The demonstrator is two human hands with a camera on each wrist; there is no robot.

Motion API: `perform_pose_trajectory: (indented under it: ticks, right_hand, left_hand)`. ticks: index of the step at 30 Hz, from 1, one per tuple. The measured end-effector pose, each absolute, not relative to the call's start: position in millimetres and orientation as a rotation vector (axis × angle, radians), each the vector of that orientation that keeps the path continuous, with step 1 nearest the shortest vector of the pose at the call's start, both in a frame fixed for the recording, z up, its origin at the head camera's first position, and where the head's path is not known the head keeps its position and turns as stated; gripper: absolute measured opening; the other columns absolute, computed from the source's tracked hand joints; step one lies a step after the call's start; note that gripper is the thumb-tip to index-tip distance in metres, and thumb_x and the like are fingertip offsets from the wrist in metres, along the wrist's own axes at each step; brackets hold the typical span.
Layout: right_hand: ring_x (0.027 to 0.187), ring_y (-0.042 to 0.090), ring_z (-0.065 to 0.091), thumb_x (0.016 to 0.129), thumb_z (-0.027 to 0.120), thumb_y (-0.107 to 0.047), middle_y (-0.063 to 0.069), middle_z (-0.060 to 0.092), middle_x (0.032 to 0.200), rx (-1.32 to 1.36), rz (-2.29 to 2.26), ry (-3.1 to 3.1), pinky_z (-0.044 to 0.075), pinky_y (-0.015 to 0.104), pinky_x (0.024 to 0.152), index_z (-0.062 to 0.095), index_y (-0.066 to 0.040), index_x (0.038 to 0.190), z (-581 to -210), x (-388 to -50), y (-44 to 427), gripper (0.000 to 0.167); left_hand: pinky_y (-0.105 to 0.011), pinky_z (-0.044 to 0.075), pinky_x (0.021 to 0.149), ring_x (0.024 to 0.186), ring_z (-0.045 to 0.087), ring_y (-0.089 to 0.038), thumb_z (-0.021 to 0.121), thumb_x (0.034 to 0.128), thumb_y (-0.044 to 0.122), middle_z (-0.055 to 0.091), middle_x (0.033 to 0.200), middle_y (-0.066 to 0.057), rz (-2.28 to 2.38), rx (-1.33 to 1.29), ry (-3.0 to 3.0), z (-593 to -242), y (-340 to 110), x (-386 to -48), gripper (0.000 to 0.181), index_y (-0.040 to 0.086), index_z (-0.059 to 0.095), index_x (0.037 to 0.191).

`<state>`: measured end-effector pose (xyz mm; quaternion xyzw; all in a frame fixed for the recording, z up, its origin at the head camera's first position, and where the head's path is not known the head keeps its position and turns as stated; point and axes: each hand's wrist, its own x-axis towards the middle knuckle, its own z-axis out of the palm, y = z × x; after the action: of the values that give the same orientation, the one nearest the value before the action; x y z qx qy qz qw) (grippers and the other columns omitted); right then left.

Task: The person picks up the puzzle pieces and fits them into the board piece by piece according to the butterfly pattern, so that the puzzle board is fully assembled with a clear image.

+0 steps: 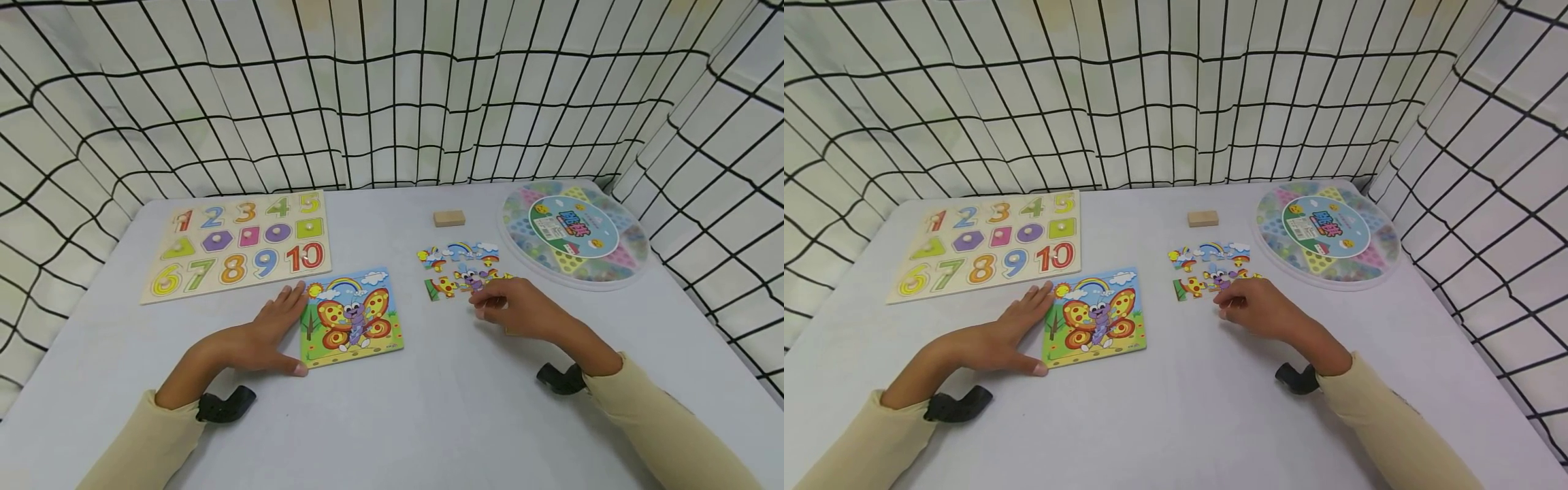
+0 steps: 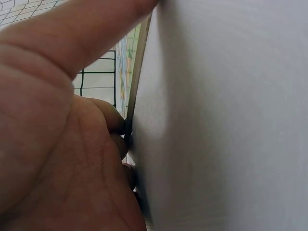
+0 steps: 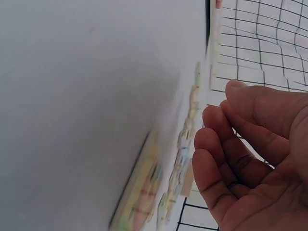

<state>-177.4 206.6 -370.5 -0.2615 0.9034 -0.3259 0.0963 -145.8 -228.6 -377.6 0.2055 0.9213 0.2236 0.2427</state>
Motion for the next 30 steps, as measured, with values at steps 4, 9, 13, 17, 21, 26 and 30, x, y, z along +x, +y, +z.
perform_pose_trajectory:
  ticks: [4,9,13,17,21,26,30]
  right_hand:
    - [0.083,0.015,0.056,0.089,0.069,-0.004,-0.003,0.068,0.097,-0.771,-0.946,2.666,0.050,0.027,0.070,0.073,-0.004,0.107,-371,-176,214,0.019]
    - [0.084,0.015,0.056,0.088,0.070,-0.003,-0.003,0.066,0.095,-0.769,-0.923,2.680,0.051,0.026,0.071,0.071,-0.003,0.109,-371,-173,224,0.022]
    - [0.086,0.015,0.056,0.087,0.072,-0.004,-0.003,0.065,0.095,-0.777,-0.906,2.704,0.053,0.031,0.076,0.070,-0.001,0.111,-370,-171,231,0.024]
    - [0.088,0.017,0.057,0.086,0.073,-0.006,-0.002,0.064,0.095,-0.766,-0.911,2.721,0.052,0.037,0.079,0.069,-0.001,0.112,-370,-170,238,0.027]
    - [0.089,0.018,0.059,0.084,0.076,-0.006,-0.002,0.065,0.096,-0.753,-0.906,2.757,0.053,0.037,0.081,0.069,-0.001,0.114,-372,-168,246,0.031]
    - [0.091,0.019,0.059,0.083,0.078,-0.010,0.000,0.067,0.102,-0.706,-0.876,2.798,0.053,0.039,0.083,0.068,-0.001,0.116,-373,-167,253,0.035]
    - [0.094,0.021,0.059,0.083,0.078,-0.013,0.003,0.066,0.105,-0.644,-0.869,2.796,0.052,0.041,0.084,0.067,-0.001,0.119,-372,-166,256,0.039]
  left_hand:
    - [-0.060,-0.001,0.114,0.144,-0.016,-0.037,0.080,0.0721,0.052,-0.013,0.161,-0.014,0.611,0.563,2.518,-378,-228,-146,0.123,0.002,0.004,0.155]
    - [-0.060,-0.002,0.114,0.144,-0.016,-0.037,0.080,0.0720,0.051,-0.014,0.161,-0.014,0.616,0.562,2.518,-378,-229,-146,0.123,0.001,0.004,0.155]
    - [-0.060,-0.002,0.114,0.144,-0.017,-0.036,0.080,0.0719,0.051,-0.014,0.161,-0.014,0.625,0.561,2.517,-379,-229,-145,0.123,0.001,0.004,0.155]
    - [-0.059,-0.002,0.114,0.144,-0.017,-0.036,0.080,0.0720,0.051,-0.014,0.161,-0.013,0.633,0.562,2.515,-378,-229,-145,0.123,0.002,0.004,0.155]
    - [-0.059,-0.002,0.114,0.144,-0.017,-0.036,0.080,0.0724,0.051,-0.014,0.161,-0.013,0.631,0.560,2.514,-378,-229,-145,0.123,0.002,0.004,0.155]
    - [-0.059,-0.002,0.114,0.144,-0.017,-0.036,0.080,0.0723,0.052,-0.014,0.161,-0.013,0.627,0.556,2.514,-377,-229,-145,0.123,0.002,0.004,0.155]
    - [-0.059,-0.002,0.114,0.144,-0.017,-0.037,0.080,0.0723,0.052,-0.014,0.161,-0.013,0.630,0.557,2.512,-377,-229,-145,0.123,0.002,0.004,0.155]
